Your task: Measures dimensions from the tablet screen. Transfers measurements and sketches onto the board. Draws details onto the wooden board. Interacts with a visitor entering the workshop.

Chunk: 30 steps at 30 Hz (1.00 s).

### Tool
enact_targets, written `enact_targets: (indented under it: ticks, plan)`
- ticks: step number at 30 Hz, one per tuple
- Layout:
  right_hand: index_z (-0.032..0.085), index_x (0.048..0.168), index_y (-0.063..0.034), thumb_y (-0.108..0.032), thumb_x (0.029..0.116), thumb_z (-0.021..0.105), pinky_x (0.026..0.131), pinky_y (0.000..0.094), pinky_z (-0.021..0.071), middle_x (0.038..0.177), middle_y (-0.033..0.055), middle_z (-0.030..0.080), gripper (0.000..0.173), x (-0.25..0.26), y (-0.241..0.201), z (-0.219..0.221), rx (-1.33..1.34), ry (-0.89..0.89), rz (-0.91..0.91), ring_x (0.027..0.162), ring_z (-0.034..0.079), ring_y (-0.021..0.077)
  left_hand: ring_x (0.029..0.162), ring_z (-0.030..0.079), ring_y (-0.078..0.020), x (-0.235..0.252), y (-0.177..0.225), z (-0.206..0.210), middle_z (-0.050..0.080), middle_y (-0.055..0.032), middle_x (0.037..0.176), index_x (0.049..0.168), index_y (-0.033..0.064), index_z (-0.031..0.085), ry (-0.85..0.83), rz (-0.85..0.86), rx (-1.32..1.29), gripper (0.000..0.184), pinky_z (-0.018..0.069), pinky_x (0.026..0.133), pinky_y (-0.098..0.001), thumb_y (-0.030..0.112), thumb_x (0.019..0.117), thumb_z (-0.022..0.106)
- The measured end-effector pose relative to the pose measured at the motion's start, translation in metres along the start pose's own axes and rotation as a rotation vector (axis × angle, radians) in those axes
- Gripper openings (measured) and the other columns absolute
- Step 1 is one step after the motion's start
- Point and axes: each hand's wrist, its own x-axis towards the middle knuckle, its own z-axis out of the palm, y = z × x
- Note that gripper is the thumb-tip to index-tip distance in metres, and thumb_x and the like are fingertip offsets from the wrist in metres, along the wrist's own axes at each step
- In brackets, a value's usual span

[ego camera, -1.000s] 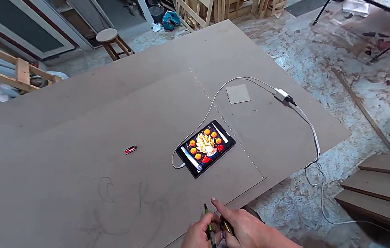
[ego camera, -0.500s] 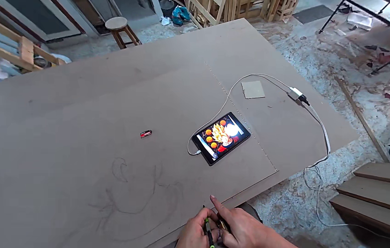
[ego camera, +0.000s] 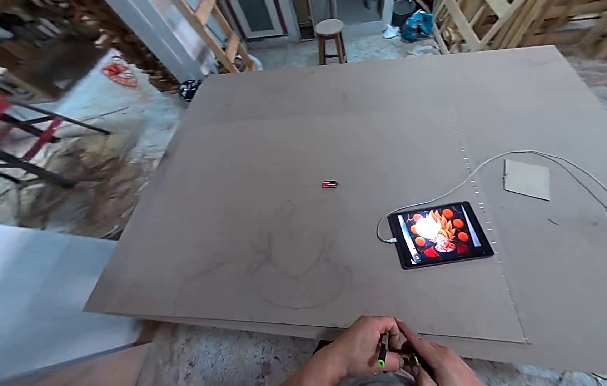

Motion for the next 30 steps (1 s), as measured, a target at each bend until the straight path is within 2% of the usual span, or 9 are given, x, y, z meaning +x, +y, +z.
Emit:
enact_targets:
  ticks: [2,3,6,10,13,17,22,26,30]
  plan:
    - [0.062,0.140,-0.0097,-0.025,0.1011,0.051,0.080,0.0482,0.0607,0.110,0.0110,0.074,0.044,0.002,0.002,-0.007,-0.003,0.014,-0.059,0.092,0.073,0.0236,0.073,0.062,-0.0218,-0.003,0.000,0.000,0.064,-0.0126,0.084,0.103,0.0008,0.063,0.052,-0.012,-0.031,0.025,0.0527,0.066,-0.0415,0.020,0.0899,0.073]
    - [0.068,0.133,-0.0124,-0.023,0.1009,0.052,0.082,0.0456,0.0608,0.111,0.0096,0.075,0.037,0.005,0.005,-0.011,0.006,0.011,-0.081,0.095,0.073,0.0216,0.073,0.062,-0.0215,-0.003,-0.001,0.000,0.064,-0.0124,0.084,0.103,0.0006,0.064,0.079,-0.011,-0.050,0.026,0.0528,0.066,-0.0414,0.020,0.0894,0.073]
    - [0.075,0.117,-0.0169,-0.022,0.0994,0.056,0.081,0.0413,0.0610,0.108,0.0048,0.075,0.026,0.012,0.020,-0.022,-0.001,-0.017,-0.111,0.094,0.072,0.0164,0.068,0.060,-0.0185,-0.003,-0.004,0.005,0.062,-0.0096,0.080,0.100,0.0018,0.063,0.172,-0.003,-0.127,0.024,0.0513,0.062,-0.0380,0.020,0.0885,0.074]
    - [0.077,0.106,-0.0157,-0.023,0.0990,0.060,0.075,0.0385,0.0603,0.102,0.0029,0.075,0.019,0.011,0.025,-0.036,-0.004,-0.013,-0.100,0.087,0.071,0.0137,0.066,0.059,-0.0171,-0.007,0.003,0.005,0.062,-0.0086,0.079,0.099,0.0017,0.063,0.216,0.021,-0.184,0.023,0.0516,0.061,-0.0364,0.020,0.0899,0.073]
    - [0.077,0.102,-0.0147,-0.024,0.1000,0.061,0.073,0.0376,0.0595,0.098,0.0032,0.075,0.019,0.010,0.029,-0.034,0.012,0.006,-0.081,0.083,0.070,0.0132,0.066,0.059,-0.0163,-0.010,0.006,-0.003,0.062,-0.0078,0.079,0.100,0.0022,0.063,0.219,0.011,-0.169,0.024,0.0510,0.061,-0.0357,0.021,0.0895,0.073]
    - [0.077,0.104,-0.0137,-0.024,0.1017,0.061,0.075,0.0353,0.0595,0.099,0.0034,0.075,0.018,0.014,0.033,-0.016,0.061,0.057,-0.085,0.085,0.070,0.0120,0.068,0.060,-0.0172,-0.014,0.002,-0.018,0.062,-0.0086,0.080,0.100,0.0010,0.063,0.212,0.021,-0.155,0.026,0.0525,0.064,-0.0369,0.022,0.0890,0.073]
    - [0.077,0.109,-0.0152,-0.020,0.1021,0.060,0.087,0.0327,0.0603,0.110,0.0012,0.075,0.019,0.022,0.026,0.012,0.106,0.165,-0.067,0.100,0.071,0.0095,0.070,0.063,-0.0166,-0.023,-0.013,-0.030,0.065,-0.0075,0.083,0.101,0.0031,0.064,0.238,0.009,-0.104,0.027,0.0556,0.066,-0.0369,0.026,0.0898,0.072]
    - [0.077,0.111,-0.0184,-0.023,0.1038,0.057,0.092,0.0343,0.0594,0.112,-0.0017,0.075,0.022,0.019,0.015,0.003,0.084,0.181,-0.041,0.105,0.070,0.0092,0.068,0.067,-0.0156,-0.022,-0.021,-0.028,0.069,-0.0032,0.080,0.099,0.0086,0.066,0.292,0.068,-0.099,0.032,0.0590,0.063,-0.0375,0.037,0.0873,0.075]
    - [0.077,0.112,-0.0173,-0.027,0.1058,0.055,0.091,0.0368,0.0593,0.110,-0.0005,0.075,0.025,0.014,0.017,-0.013,0.052,0.129,-0.065,0.103,0.071,0.0111,0.068,0.068,-0.0192,-0.019,-0.022,-0.018,0.070,-0.0059,0.083,0.099,0.0071,0.065,0.315,0.047,-0.231,0.023,0.0593,0.061,-0.0388,0.021,0.0861,0.078]
